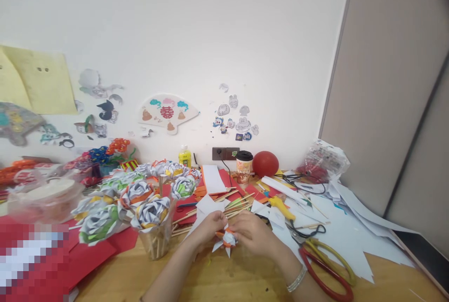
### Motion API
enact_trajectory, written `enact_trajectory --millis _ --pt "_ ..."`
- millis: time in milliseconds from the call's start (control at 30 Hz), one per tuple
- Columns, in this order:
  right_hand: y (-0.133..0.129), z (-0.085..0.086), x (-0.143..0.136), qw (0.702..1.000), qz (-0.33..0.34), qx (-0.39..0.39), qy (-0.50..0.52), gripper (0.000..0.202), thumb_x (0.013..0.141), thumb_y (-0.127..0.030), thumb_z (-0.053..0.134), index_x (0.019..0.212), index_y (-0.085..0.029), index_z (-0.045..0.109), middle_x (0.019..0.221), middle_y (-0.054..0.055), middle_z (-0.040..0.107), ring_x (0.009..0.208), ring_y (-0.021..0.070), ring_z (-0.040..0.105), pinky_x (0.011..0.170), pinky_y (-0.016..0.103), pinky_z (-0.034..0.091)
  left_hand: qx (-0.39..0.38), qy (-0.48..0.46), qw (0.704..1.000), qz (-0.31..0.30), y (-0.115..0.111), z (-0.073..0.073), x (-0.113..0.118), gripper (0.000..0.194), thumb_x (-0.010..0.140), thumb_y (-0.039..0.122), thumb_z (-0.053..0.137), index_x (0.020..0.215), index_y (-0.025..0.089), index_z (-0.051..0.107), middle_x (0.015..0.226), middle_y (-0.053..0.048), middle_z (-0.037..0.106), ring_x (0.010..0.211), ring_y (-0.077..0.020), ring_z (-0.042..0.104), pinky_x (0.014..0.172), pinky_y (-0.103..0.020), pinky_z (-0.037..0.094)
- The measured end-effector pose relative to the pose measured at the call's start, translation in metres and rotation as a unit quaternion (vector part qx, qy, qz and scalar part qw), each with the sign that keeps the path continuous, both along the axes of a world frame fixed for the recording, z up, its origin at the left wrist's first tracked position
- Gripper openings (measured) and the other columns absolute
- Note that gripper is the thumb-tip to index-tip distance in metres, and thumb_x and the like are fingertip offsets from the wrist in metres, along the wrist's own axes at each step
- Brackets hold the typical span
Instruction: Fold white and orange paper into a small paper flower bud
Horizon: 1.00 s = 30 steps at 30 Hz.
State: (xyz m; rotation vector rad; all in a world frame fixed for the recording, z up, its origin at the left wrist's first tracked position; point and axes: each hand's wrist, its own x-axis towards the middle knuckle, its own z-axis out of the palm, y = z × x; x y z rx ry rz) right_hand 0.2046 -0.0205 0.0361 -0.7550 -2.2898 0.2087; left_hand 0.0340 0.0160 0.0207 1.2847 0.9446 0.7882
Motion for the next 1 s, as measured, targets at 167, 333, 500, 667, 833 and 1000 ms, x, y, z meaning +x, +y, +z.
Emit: enact_trajectory --millis 167,333,500,667,833,1000 --pt "-0.007 -0.001 -0.004 0.998 -0.045 -0.036 0.011 0.024 0.083 -0.027 0.052 0.105 -0.022 0.060 0.098 0.005 0.065 0.092 0.0203 0.053 0.081 0.033 0.042 0.008 0.001 1.000 0.006 -0.004 0.003 0.001 0.033 0.056 0.039 0.067 0.067 0.019 0.043 0.056 0.007 0.050 0.052 -0.0099 0.050 0.049 -0.020 0.035" --pt "-0.003 -0.005 -0.004 0.999 -0.020 0.012 -0.035 0.022 0.086 -0.025 0.048 0.101 -0.021 0.063 0.092 0.006 0.066 0.089 0.0202 0.053 0.080 0.034 0.042 0.021 -0.003 1.000 0.022 0.002 -0.005 0.000 0.030 0.055 0.037 0.066 0.065 0.018 0.044 0.053 0.007 0.048 0.049 -0.0095 0.048 0.050 -0.022 0.035" --pt "-0.005 -0.004 -0.004 0.999 -0.021 0.010 -0.023 0.025 0.084 -0.026 0.051 0.107 -0.022 0.061 0.102 0.006 0.063 0.097 0.0212 0.050 0.083 0.035 0.042 0.050 -0.011 0.997 0.050 0.008 -0.009 -0.005 0.032 0.058 0.041 0.065 0.065 0.018 0.044 0.053 0.008 0.046 0.047 -0.0078 0.044 0.049 -0.020 0.032" --pt "-0.006 -0.004 -0.004 0.999 -0.020 -0.013 0.034 0.032 0.082 -0.030 0.054 0.113 -0.023 0.058 0.104 0.007 0.063 0.096 0.0212 0.052 0.084 0.036 0.042 0.076 -0.032 0.995 0.064 0.009 -0.006 -0.007 0.036 0.061 0.047 0.064 0.068 0.018 0.042 0.057 0.007 0.046 0.051 -0.0081 0.044 0.051 -0.020 0.033" --pt "0.004 -0.004 0.003 0.974 -0.102 -0.044 0.197 0.026 0.086 -0.036 0.045 0.086 -0.020 0.066 0.085 0.008 0.067 0.083 0.0204 0.058 0.077 0.035 0.045 0.094 -0.053 0.994 0.032 0.007 0.001 -0.007 0.039 0.064 0.051 0.063 0.074 0.019 0.043 0.061 0.006 0.049 0.056 -0.0098 0.048 0.056 -0.021 0.036" --pt "0.019 -0.014 0.004 0.911 -0.087 -0.233 0.330 0.036 0.072 -0.049 0.059 0.086 -0.016 0.064 0.089 0.010 0.068 0.083 0.0238 0.062 0.075 0.037 0.048 0.119 -0.072 0.990 -0.033 0.001 0.008 -0.004 0.041 0.066 0.054 0.062 0.079 0.019 0.044 0.067 0.004 0.054 0.063 -0.0119 0.052 0.063 -0.023 0.038"
